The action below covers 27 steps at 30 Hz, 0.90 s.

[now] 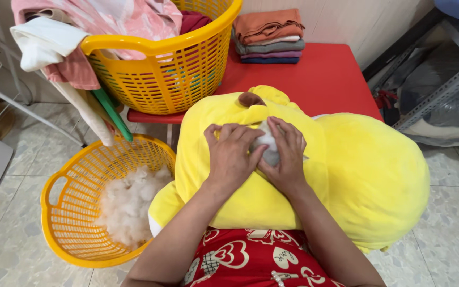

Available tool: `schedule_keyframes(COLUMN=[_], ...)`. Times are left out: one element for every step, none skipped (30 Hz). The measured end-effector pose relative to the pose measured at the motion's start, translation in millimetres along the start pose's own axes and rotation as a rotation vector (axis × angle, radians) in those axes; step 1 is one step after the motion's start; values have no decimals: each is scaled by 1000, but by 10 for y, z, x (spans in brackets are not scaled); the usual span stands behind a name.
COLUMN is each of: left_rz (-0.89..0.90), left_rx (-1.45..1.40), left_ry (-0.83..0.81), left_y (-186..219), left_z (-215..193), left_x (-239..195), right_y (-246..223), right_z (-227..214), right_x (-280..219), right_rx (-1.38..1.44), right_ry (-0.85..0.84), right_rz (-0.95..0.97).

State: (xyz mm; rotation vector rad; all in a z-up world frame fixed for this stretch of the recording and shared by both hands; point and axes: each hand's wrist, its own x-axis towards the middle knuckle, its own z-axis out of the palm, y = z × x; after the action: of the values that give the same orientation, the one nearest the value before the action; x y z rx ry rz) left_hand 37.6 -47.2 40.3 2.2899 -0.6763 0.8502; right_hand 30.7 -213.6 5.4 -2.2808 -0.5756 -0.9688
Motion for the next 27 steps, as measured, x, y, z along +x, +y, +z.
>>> schedule_keyframes(left_rz=[-19, -39, -58, -77, -93, -128, -159, -191, -245, -299, -353, -397, -442, -487, -539, -591, -641, -654, -668, -682, -712, -742, -773, -773, -773, -772, -782], left_rx=[1, 2, -51, -105, -158, -212, -266, -321, -453, -584, -717, -828, -941, -1054, -1150, -1245, -1340, -1387, -1433, -1480, -1517, -1554, -1591, -1627, -1664, -1701, -1716], left_ry=[16, 33, 55, 77, 101, 119, 136, 152, 164, 174, 185, 201, 220, 239, 254, 269, 287, 301, 316, 332, 347, 363, 376, 385, 392, 399, 412], left_y=[15, 21, 8, -10, -33, -52, -71, -90, -115, -143, -173, -205, -234, -265, -297, -330, -366, -402, -436, -471, -506, -539, -566, -592, -616, -640, -664], left_z=[24, 46, 55, 64, 71, 78, 85, 93, 114, 139, 166, 195, 230, 263, 303, 342, 376, 401, 424, 444, 463, 481, 496, 509, 522, 533, 544], left_x=[-19, -40, -67, -91, -112, -138, -163, -189, -205, -219, -237, -255, -276, -297, -305, -308, -307, -310, -315, -320, -320, -318, -325, -332, -341, -350, -356], right_y=[2, 4, 4, 8, 19, 24, 25, 25, 21, 14, 6, -2, -1, 0, 4, 7, 15, 21, 23, 23, 21, 21, 18, 16, 14, 12, 8], right_z=[-1, -1, 9, 22, 39, 51, 56, 62, 73, 87, 101, 114, 121, 132, 143, 154, 162, 170, 178, 187, 196, 202, 203, 206, 209, 212, 216], right_x=[-17, -35, -52, -62, -57, -60, -65, -68, -73, -78, -83, -88, -89, -88, -85, -84, -76, -70, -69, -70, -71, -69, -71, -68, -65, -60, -58], right_rx=[4, 8, 16, 9, 2, -5, -15, -24, -33, -35, -38, -41, -47, -53, -59, -65, -71, -76, -83, -89, -95, -95, -97, -98, -101, -105, -109], right_ry=[8, 16, 22, 30, 41, 51, 54, 57, 61, 62, 63, 63, 54, 44, 33, 25, 18, 10, 6, 1, -3, -5, -7, -9, -14, -19, -22], right_rz=[2, 5, 5, 20, 34, 48, 39, 30, 21, 14, 6, -2, -5, -9, -16, -13, -13, -13, -15, -17, -18, -23, -25, -28, -30, -32, -33])
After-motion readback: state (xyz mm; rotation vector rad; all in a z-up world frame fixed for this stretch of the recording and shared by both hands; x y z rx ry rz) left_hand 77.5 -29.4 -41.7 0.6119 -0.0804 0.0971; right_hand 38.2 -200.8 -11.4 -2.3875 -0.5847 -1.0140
